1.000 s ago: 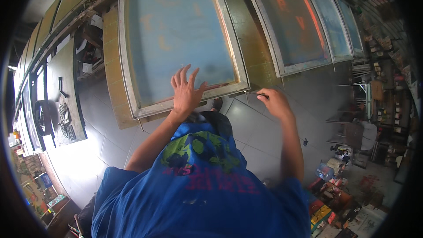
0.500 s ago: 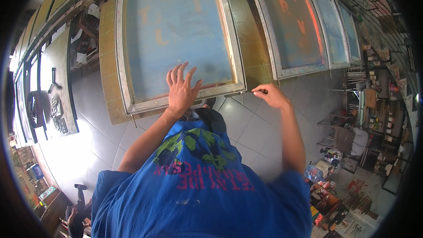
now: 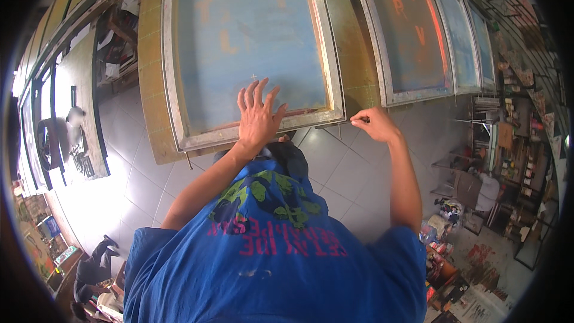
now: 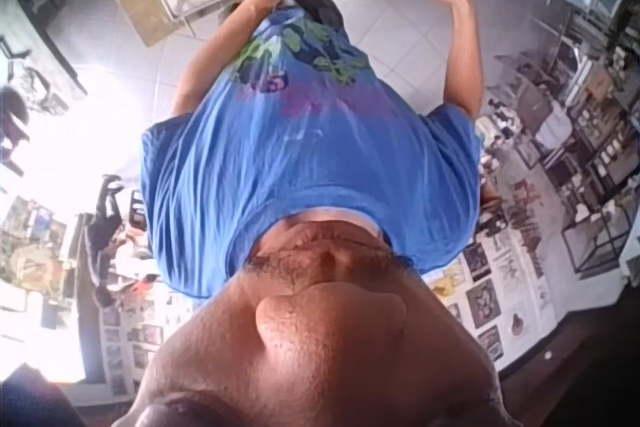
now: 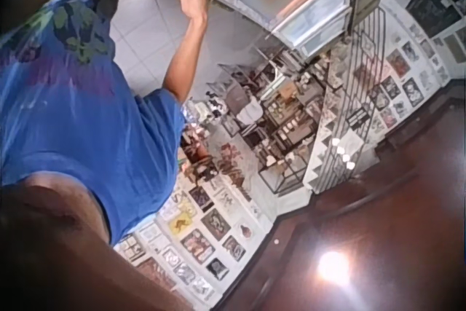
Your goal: The person adjusts screen printing frames on a long table using a small wrench and by hand, tightening bolts to secure the positions of the frames.
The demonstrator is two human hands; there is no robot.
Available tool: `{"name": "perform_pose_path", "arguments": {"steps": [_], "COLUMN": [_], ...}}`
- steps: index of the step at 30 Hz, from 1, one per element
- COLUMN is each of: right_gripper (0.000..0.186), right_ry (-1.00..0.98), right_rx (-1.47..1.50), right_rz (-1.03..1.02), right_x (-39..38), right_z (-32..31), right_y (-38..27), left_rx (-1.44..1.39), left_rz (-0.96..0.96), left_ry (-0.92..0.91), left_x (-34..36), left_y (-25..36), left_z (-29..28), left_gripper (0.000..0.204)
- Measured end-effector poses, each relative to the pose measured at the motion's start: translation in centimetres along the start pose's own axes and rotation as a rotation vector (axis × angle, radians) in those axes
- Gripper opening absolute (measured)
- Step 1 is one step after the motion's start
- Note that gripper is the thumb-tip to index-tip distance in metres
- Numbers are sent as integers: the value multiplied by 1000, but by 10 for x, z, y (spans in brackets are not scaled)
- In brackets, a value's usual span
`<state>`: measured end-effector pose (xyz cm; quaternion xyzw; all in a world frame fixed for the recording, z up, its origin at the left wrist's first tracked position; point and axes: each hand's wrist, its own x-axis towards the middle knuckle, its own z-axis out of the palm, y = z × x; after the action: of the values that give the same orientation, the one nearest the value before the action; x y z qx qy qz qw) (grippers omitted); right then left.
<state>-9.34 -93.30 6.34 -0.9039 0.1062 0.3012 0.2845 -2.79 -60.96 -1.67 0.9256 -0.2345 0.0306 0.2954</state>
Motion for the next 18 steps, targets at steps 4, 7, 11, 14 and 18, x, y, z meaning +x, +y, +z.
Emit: {"name": "perform_pose_path", "arguments": {"steps": [4,7,11,14,18], "right_gripper": [20,17,16,15,13], "right_ry": [115,169,240,346,414], "right_rx": [-150,-307,-616,-863,-1017], "right_rz": [72,122,255,251,295], "right_x": [-10,-16,-16,-11,0], "right_z": [12,17,38,83,117], "right_y": [-20,-43,-81,-96,-112], "left_rx": [1,29,50,38,29], "left_rz": [2,9,23,23,27], "left_ry": [-46,-55,-69,-85,-91], "left_x": [1,1,4,1,1], "left_y": [0,-1,0,-1,-2], "left_z": [1,3,1,1,0], "left_gripper": [51,54,56,56,54]}}
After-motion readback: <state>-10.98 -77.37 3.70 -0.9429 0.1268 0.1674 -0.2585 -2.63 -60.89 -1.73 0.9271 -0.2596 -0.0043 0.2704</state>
